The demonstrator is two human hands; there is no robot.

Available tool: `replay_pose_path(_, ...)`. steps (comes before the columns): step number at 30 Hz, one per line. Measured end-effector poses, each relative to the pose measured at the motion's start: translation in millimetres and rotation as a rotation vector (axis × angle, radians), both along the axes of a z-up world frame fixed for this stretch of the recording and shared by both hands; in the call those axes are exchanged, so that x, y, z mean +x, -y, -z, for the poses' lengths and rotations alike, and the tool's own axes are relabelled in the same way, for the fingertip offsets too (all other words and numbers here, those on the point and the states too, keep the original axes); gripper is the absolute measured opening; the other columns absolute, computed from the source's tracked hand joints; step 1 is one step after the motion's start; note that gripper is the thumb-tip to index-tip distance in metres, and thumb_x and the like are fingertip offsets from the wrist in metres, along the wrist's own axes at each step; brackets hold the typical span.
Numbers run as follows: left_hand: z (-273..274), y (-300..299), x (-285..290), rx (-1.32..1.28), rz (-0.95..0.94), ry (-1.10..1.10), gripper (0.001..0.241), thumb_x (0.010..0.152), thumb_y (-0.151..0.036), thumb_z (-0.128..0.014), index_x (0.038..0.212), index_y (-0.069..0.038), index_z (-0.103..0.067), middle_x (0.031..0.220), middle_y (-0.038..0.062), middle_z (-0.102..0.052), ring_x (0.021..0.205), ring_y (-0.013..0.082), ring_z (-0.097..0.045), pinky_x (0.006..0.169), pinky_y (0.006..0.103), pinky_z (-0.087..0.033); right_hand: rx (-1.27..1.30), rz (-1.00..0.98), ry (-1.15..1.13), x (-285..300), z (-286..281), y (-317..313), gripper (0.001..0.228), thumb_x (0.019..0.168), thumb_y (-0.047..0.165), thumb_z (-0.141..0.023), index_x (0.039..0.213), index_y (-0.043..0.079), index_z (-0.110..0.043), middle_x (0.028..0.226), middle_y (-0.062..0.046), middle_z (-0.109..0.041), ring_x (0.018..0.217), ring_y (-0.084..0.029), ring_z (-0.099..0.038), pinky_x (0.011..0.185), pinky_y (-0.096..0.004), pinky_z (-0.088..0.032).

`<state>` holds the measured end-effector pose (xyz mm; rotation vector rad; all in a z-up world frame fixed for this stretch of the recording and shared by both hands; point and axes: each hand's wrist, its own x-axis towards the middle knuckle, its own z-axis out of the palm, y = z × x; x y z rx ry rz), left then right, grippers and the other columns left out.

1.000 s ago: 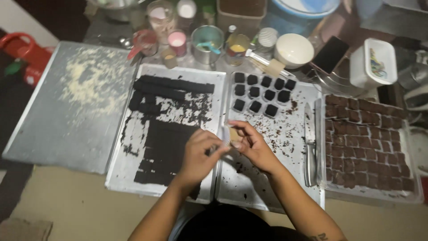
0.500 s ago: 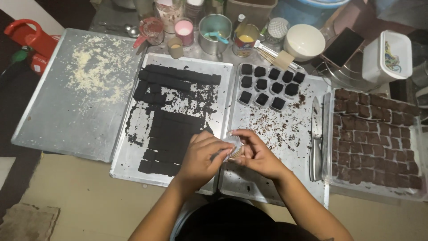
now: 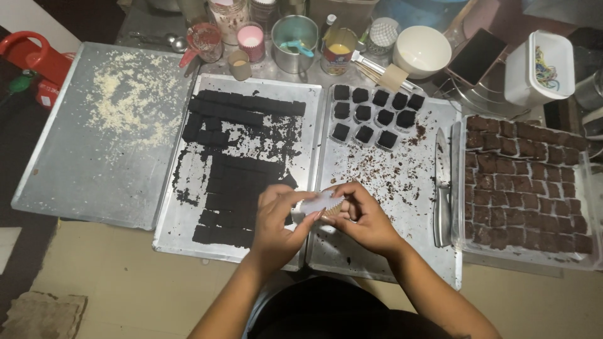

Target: The person picks up dark chocolate cubes and places them individually into white paper liners on a metal tray by hand.

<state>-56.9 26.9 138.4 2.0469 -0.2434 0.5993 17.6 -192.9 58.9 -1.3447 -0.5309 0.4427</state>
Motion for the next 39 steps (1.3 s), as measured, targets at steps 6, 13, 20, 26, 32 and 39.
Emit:
replay_pose_path(6,35,24,-14,-0.932,0.221,-0.376,0.061,0.096,-0.023,-0.064,0.146,0.001,-0.038,0.133,0.03,-0.056,0.123,0.0406,-0.056,0.102,0.0528,-0.049,0.055,0.111,0.002,-15,-13,-12,0.037,0.084,-0.004,-0.076,0.107,0.003,-0.049,0.126,-0.018,-0.064,0.098,-0.019,-0.069,0.081,-0.032,-0.062)
replay_pose_path(13,51,51,-10,-1.251,0.257,-0.551,0.058,0.102,-0.025,-0.052,0.152,-0.002,-0.036,0.125,0.017,-0.059,0.105,0.0233,-0.065,0.091,0.0385,-0.062,-0.069,0.221,0.203,-23,-46,-20,0.023,0.082,0.005,-0.083,0.092,-0.003,-0.064,0.118,-0.024,-0.073,0.111,-0.031,-0.069,0.096,-0.05,-0.053)
replay_pose_path(20,69,57,1,-1.366,0.305,-0.599,0.054,0.102,-0.018,-0.051,0.152,-0.004,-0.038,0.13,0.02,-0.059,0.104,0.0301,-0.071,0.082,0.0401,-0.067,-0.202,0.261,0.276,-30,-69,-9,0.012,0.089,0.014,-0.076,0.094,0.003,-0.079,0.127,-0.02,-0.068,0.106,-0.033,-0.066,0.089,-0.048,-0.054)
replay_pose_path(26,59,61,10,-1.37,0.359,-0.663,0.052,0.102,-0.019,-0.05,0.151,-0.008,-0.038,0.136,0.02,-0.058,0.104,0.0289,-0.072,0.079,0.0377,-0.068,-0.299,0.355,0.351,-31,-57,6,0.014,0.091,0.021,-0.075,0.099,0.013,-0.082,0.125,-0.013,-0.066,0.112,-0.032,-0.058,0.1,-0.046,-0.043)
replay_pose_path(32,69,67,17,-1.378,0.401,-0.694,0.054,0.101,-0.021,-0.054,0.15,-0.007,-0.037,0.135,0.022,-0.053,0.106,0.0303,-0.07,0.078,0.0342,-0.069,-0.371,0.4,0.353,-31,-43,17,0.021,0.089,0.026,-0.077,0.106,0.014,-0.081,0.121,-0.012,-0.058,0.107,-0.028,-0.048,0.101,-0.046,-0.039)
replay_pose_path(39,59,69,20,-1.347,0.383,-0.683,0.053,0.1,-0.021,-0.055,0.148,-0.006,-0.038,0.133,0.021,-0.054,0.107,0.0298,-0.07,0.08,0.0348,-0.068,-0.341,0.438,0.322,-30,-49,14,0.017,0.095,0.027,-0.072,0.094,0.013,-0.08,0.114,-0.01,-0.054,0.105,-0.026,-0.043,0.1,-0.044,-0.036)
